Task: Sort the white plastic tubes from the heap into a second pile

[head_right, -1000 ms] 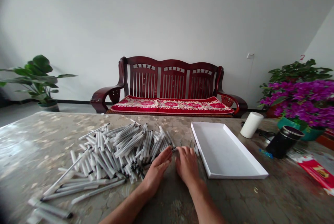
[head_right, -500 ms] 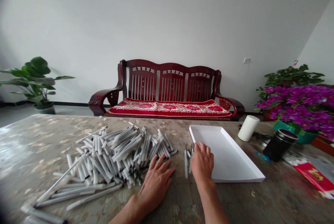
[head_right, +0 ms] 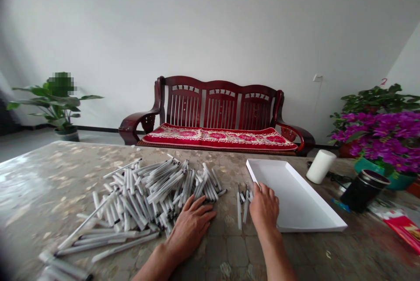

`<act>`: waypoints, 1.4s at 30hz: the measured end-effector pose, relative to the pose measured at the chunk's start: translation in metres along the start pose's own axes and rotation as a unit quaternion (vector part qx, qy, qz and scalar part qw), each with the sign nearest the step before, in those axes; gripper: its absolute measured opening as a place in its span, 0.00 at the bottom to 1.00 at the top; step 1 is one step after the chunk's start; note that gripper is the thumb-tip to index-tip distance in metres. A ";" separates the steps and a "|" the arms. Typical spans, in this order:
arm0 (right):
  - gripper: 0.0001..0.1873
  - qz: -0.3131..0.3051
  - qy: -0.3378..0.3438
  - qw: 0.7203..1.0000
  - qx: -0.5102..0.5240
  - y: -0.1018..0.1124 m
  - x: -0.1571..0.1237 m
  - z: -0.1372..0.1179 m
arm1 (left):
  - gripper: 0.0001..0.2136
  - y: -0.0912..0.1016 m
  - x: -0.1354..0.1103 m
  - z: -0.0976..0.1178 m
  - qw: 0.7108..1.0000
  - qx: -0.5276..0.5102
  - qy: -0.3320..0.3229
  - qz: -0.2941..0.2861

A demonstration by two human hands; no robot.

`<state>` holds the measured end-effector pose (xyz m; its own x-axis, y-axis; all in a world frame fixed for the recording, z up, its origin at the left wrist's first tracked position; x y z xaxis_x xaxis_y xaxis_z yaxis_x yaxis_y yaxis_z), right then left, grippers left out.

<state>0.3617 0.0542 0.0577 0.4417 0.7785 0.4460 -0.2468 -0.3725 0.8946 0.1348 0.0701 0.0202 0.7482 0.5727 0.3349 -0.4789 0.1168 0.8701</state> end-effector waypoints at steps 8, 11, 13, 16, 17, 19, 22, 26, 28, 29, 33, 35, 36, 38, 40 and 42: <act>0.17 -0.137 0.111 0.961 0.212 0.004 -0.014 -0.102 | 0.17 0.005 -0.002 -0.013 0.999 -0.035 0.011 0.003; 0.13 -0.174 0.097 0.955 0.222 -0.005 -0.015 -0.119 | 0.18 0.007 -0.003 -0.017 0.998 -0.054 0.001 0.009; 0.12 -0.190 0.091 0.954 0.213 -0.012 -0.015 -0.124 | 0.19 0.008 -0.003 -0.020 0.998 -0.065 0.000 0.013; 0.13 -0.193 0.095 0.956 0.202 -0.020 -0.015 -0.129 | 0.20 0.008 -0.002 -0.024 0.997 -0.073 -0.001 0.012; 0.13 -0.192 0.097 0.956 0.202 -0.022 -0.014 -0.130 | 0.20 0.008 -0.001 -0.025 0.997 -0.073 -0.004 0.010; 0.13 -0.190 0.101 0.955 0.205 -0.024 -0.014 -0.131 | 0.20 0.009 -0.001 -0.026 0.997 -0.070 -0.012 0.004; 0.14 -0.187 0.102 0.954 0.212 -0.025 -0.016 -0.132 | 0.19 0.011 -0.001 -0.027 0.998 -0.060 -0.032 -0.008; 0.14 -0.183 0.090 0.954 0.219 -0.025 -0.015 -0.126 | 0.17 0.011 -0.003 -0.028 0.997 -0.044 -0.056 -0.022; 0.12 -0.159 0.087 0.961 0.209 -0.025 -0.010 -0.122 | 0.16 0.011 -0.005 -0.029 0.997 -0.037 -0.063 -0.022; 0.12 -0.139 0.088 0.965 0.205 -0.025 -0.007 -0.120 | 0.16 0.011 -0.006 -0.028 0.997 -0.035 -0.067 -0.022; 0.17 -0.080 0.098 0.959 0.255 -0.037 0.007 -0.125 | 0.15 0.014 -0.011 -0.024 0.995 -0.023 -0.093 -0.021; 0.22 -0.090 0.103 0.948 0.286 -0.050 0.009 -0.135 | 0.15 0.017 -0.014 -0.023 0.994 -0.013 -0.103 -0.022; 0.23 -0.094 0.109 0.945 0.295 -0.056 0.009 -0.141 | 0.15 0.019 -0.016 -0.023 0.994 -0.009 -0.106 -0.023; 0.24 -0.098 0.123 0.941 0.300 -0.062 0.008 -0.154 | 0.15 0.022 -0.020 -0.025 0.993 -0.007 -0.111 -0.028; 0.25 -0.098 0.131 0.939 0.303 -0.064 0.006 -0.164 | 0.15 0.026 -0.024 -0.028 0.993 -0.009 -0.114 -0.034; 0.25 -0.098 0.136 0.939 0.302 -0.062 0.003 -0.171 | 0.15 0.029 -0.027 -0.033 0.993 -0.008 -0.113 -0.038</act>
<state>0.2311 0.1662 -0.0014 0.1712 0.9313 0.3216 0.3858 -0.3637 0.8479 0.0851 0.0847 0.0242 0.8655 0.3660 0.3421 -0.4227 0.1672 0.8907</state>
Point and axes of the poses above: each hand's wrist, its own x-axis towards the middle knuckle, its own y-axis out of the back of the hand, z = x × y, the point moved 10 cm from there along x, towards the middle knuckle, and after that the axes turned 5 degrees about -y, right-handed, at the moved point
